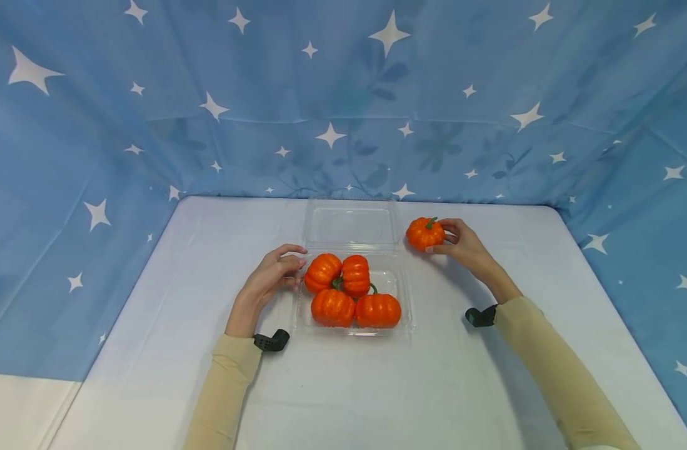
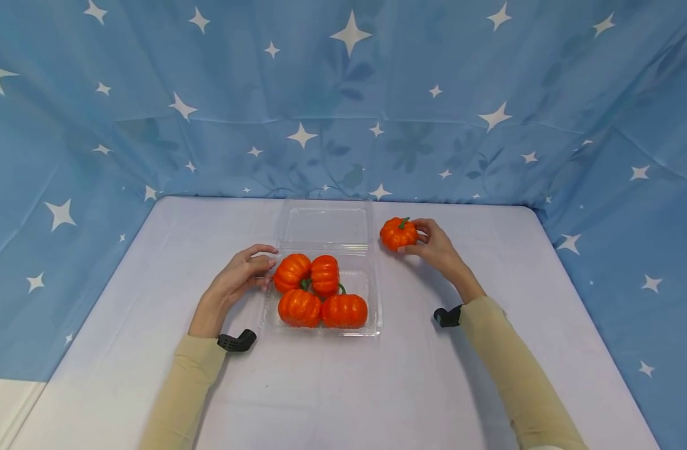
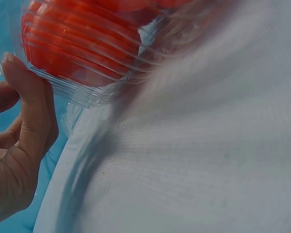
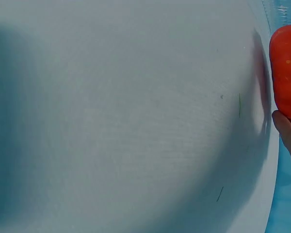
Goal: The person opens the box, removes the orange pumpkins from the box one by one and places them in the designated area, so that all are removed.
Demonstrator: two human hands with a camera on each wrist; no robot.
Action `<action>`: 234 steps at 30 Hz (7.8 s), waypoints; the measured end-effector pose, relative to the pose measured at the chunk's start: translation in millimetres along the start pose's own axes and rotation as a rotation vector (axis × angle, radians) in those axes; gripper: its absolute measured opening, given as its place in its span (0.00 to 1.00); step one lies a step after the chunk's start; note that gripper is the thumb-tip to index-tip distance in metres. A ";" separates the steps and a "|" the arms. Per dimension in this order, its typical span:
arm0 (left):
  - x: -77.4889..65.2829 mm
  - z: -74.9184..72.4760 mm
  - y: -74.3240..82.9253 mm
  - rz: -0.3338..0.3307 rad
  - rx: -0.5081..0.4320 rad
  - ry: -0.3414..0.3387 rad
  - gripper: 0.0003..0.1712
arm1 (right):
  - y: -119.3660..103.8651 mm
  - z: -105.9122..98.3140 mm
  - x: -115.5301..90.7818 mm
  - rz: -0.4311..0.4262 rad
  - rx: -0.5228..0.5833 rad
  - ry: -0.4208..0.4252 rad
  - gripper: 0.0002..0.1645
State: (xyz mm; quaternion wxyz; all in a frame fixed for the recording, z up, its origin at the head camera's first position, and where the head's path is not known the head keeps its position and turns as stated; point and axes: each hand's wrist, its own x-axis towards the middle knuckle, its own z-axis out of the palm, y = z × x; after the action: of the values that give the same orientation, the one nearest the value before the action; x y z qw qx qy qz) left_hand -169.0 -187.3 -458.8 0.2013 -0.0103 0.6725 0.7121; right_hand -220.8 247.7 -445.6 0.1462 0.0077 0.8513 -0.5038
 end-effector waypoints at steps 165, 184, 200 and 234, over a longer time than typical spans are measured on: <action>6.3 -6.2 7.5 -0.030 0.044 0.004 0.20 | -24.3 -11.1 -99.7 -0.472 -0.457 0.002 0.41; 6.5 -4.1 8.7 -0.066 0.029 0.027 0.21 | -5.4 -36.4 -81.0 -0.296 -0.477 0.076 0.40; 6.4 -4.9 7.5 -0.053 0.025 0.031 0.20 | 8.4 -38.8 -43.9 -0.189 -0.495 0.163 0.42; 5.4 -5.0 6.1 -0.038 0.017 0.010 0.20 | 20.1 -30.2 -11.1 -0.152 -0.456 0.241 0.46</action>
State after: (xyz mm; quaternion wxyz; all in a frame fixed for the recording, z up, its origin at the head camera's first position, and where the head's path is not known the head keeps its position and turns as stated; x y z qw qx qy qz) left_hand -177.1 -190.7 -455.0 0.2113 -0.0249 0.6793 0.7023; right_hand -214.2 285.1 -446.4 0.0034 -0.0294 0.9523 -0.3038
